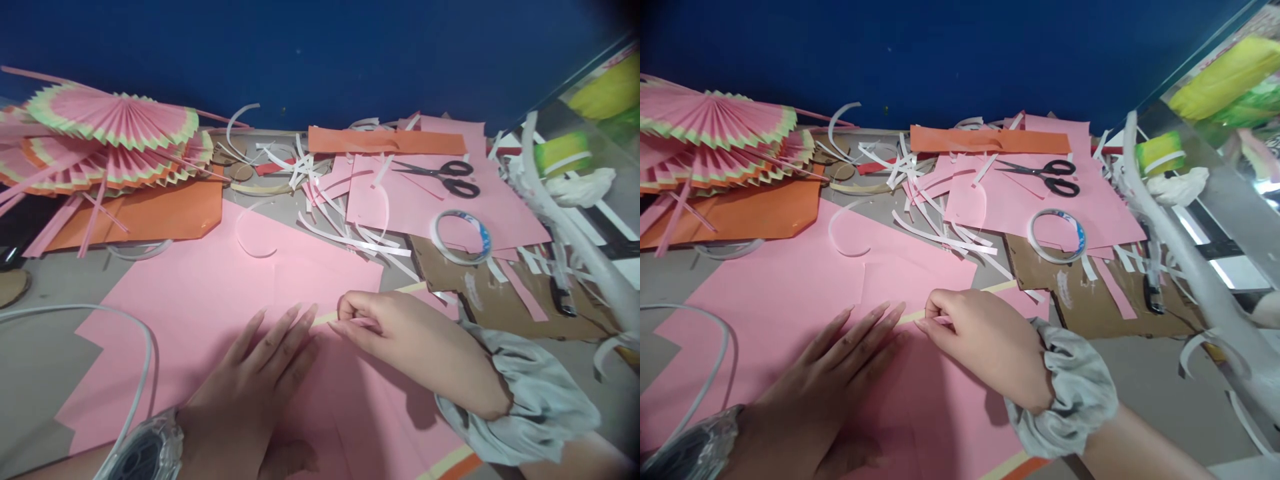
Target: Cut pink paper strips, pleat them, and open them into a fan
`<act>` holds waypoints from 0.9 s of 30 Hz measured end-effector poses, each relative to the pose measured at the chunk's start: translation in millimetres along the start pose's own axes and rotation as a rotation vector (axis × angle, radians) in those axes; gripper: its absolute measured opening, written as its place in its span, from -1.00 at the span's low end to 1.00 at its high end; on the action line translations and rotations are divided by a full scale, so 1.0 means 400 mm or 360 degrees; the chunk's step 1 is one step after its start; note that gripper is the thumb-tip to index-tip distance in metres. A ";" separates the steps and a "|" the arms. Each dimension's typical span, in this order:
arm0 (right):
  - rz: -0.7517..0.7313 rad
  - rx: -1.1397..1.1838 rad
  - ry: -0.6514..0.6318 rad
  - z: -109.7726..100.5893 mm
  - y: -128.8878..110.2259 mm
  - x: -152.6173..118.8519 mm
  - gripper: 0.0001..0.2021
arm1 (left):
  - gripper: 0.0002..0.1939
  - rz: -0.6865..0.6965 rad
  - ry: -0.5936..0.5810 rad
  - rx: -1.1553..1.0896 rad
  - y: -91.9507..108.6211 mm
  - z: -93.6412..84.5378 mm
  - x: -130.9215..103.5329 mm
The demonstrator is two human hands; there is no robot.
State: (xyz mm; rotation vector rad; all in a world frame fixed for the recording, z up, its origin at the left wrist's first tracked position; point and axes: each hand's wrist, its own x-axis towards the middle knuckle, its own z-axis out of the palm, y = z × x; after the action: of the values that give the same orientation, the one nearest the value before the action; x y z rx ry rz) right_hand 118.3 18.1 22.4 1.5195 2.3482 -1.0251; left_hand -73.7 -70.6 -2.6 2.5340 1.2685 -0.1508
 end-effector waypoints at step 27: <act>-0.0004 -0.0012 0.0018 0.005 0.007 0.001 -0.78 | -0.20 0.0043 0.0193 0.0101 0.000 0.030 -0.003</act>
State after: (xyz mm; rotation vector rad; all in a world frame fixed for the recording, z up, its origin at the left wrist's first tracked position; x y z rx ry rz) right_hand 120.2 17.8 19.4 1.5243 2.3590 -1.0098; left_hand -73.9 -75.1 -13.8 2.6488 1.2925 -0.0320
